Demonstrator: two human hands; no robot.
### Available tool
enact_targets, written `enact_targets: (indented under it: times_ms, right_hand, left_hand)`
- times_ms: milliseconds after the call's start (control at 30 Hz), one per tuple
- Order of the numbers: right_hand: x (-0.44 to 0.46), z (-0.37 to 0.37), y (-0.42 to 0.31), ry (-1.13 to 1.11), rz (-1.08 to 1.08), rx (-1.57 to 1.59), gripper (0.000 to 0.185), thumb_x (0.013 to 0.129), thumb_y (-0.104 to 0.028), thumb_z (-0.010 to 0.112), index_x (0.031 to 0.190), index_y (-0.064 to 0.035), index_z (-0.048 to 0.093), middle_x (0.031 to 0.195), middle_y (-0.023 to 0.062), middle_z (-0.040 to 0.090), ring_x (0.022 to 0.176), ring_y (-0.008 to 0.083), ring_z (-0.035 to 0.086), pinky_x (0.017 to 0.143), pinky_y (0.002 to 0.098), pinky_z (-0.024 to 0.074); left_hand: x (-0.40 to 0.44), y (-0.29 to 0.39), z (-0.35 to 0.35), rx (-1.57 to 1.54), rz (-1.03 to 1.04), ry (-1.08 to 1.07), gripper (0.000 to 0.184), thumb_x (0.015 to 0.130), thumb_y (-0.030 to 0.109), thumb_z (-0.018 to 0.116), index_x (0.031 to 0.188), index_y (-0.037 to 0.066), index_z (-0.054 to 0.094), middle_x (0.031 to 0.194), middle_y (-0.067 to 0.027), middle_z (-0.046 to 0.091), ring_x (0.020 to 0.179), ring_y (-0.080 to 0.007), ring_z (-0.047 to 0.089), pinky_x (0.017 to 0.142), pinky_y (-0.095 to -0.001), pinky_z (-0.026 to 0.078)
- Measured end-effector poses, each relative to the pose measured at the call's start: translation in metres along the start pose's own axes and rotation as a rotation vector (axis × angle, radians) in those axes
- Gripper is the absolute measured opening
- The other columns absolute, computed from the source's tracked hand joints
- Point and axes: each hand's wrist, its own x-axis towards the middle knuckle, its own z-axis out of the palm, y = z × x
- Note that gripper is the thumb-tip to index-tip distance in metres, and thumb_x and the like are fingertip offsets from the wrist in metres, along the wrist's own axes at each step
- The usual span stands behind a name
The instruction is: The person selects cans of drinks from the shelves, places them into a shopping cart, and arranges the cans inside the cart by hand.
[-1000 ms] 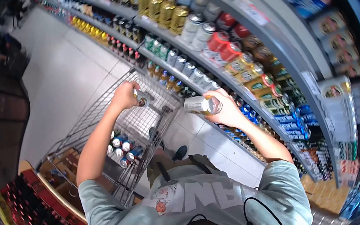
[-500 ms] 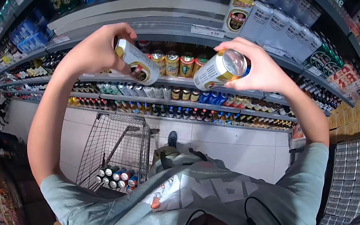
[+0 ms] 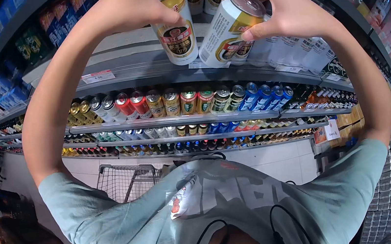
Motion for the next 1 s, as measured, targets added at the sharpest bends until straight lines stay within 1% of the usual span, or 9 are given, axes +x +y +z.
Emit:
enact_targets:
  times_ms: [300,400,433,500,567,733,800,833,1000]
  right_hand:
    - [0.043,-0.001,0.011,-0.058,0.175,0.036,0.072,0.074,-0.021,0.086,0.136,-0.0010,0.056,0.122,0.0151,0.066,0.112,0.0241,0.063,0.098,0.0356,0.0490]
    - [0.069,-0.032,-0.013,-0.323,0.396,0.090,0.061,0.081,-0.032,0.082,0.127,0.0005,0.059,0.114,0.0171,0.070,0.102,0.0271,0.068,0.092,0.0369,0.0529]
    - [0.082,-0.042,-0.001,-0.552,0.460,0.226,0.070,0.082,-0.036,0.080,0.137,-0.0033,0.051,0.128,0.0200,0.062,0.114,0.0285,0.062,0.100,0.0393,0.0482]
    - [0.078,-0.029,0.016,-0.774,0.528,0.369,0.080,0.084,-0.040,0.078,0.147,-0.0071,0.044,0.143,0.0228,0.054,0.127,0.0299,0.055,0.109,0.0417,0.0435]
    - [0.052,0.021,0.038,-0.165,0.288,0.085,0.070,0.074,-0.021,0.085,0.135,0.0004,0.056,0.119,0.0167,0.069,0.105,0.0241,0.066,0.094,0.0353,0.0516]
    - [0.050,0.032,0.043,-0.180,0.287,0.094,0.066,0.073,-0.022,0.085,0.129,0.0017,0.059,0.113,0.0164,0.071,0.100,0.0231,0.068,0.090,0.0358,0.0525]
    - [0.049,0.035,0.047,-0.215,0.267,0.093,0.062,0.073,-0.021,0.084,0.126,0.0013,0.061,0.111,0.0160,0.072,0.098,0.0227,0.068,0.089,0.0357,0.0525]
    - [0.047,0.037,0.047,-0.192,0.291,0.145,0.059,0.074,-0.022,0.084,0.124,0.0007,0.062,0.109,0.0156,0.072,0.096,0.0225,0.068,0.087,0.0358,0.0524]
    - [0.049,0.034,0.047,-0.230,0.315,0.109,0.060,0.076,-0.028,0.083,0.125,-0.0008,0.062,0.109,0.0154,0.073,0.097,0.0233,0.069,0.088,0.0355,0.0528]
  left_hand:
    - [0.036,-0.034,0.016,-0.065,0.021,-0.062,0.068,0.066,0.026,0.088,0.122,-0.005,0.064,0.119,-0.0219,0.069,0.112,-0.0279,0.066,0.099,-0.0347,0.050]
    - [0.045,-0.049,0.026,-0.084,0.051,-0.091,0.070,0.066,0.027,0.089,0.123,-0.005,0.064,0.122,-0.0223,0.067,0.115,-0.0283,0.064,0.101,-0.0347,0.049]
    - [0.048,-0.054,0.031,-0.101,0.079,-0.092,0.072,0.066,0.028,0.090,0.123,-0.005,0.063,0.124,-0.0225,0.067,0.117,-0.0284,0.064,0.102,-0.0347,0.048]
    - [0.052,-0.057,0.037,-0.125,0.091,-0.113,0.073,0.066,0.029,0.090,0.124,-0.005,0.062,0.124,-0.0225,0.066,0.117,-0.0282,0.063,0.102,-0.0346,0.048]
    - [0.054,-0.054,0.041,-0.180,0.073,-0.158,0.077,0.067,0.029,0.090,0.128,-0.006,0.059,0.125,-0.0221,0.066,0.118,-0.0280,0.063,0.103,-0.0346,0.048]
    - [0.063,-0.054,0.056,-0.218,0.054,-0.287,0.077,0.071,0.028,0.088,0.132,-0.005,0.056,0.126,-0.0215,0.066,0.117,-0.0278,0.063,0.103,-0.0341,0.048]
    - [0.062,-0.066,0.079,-0.119,0.268,-0.094,0.074,0.063,0.016,0.088,0.129,0.000,0.058,0.124,-0.0148,0.065,0.110,-0.0249,0.065,0.100,-0.0349,0.049]
    - [0.063,-0.063,0.076,-0.141,0.208,-0.152,0.080,0.064,0.017,0.087,0.136,-0.002,0.055,0.126,-0.0181,0.065,0.118,-0.0278,0.064,0.104,-0.0371,0.049]
    - [0.065,-0.069,0.076,-0.169,0.181,-0.208,0.074,0.070,0.019,0.085,0.135,0.001,0.055,0.124,-0.0173,0.066,0.117,-0.0260,0.064,0.103,-0.0365,0.049]
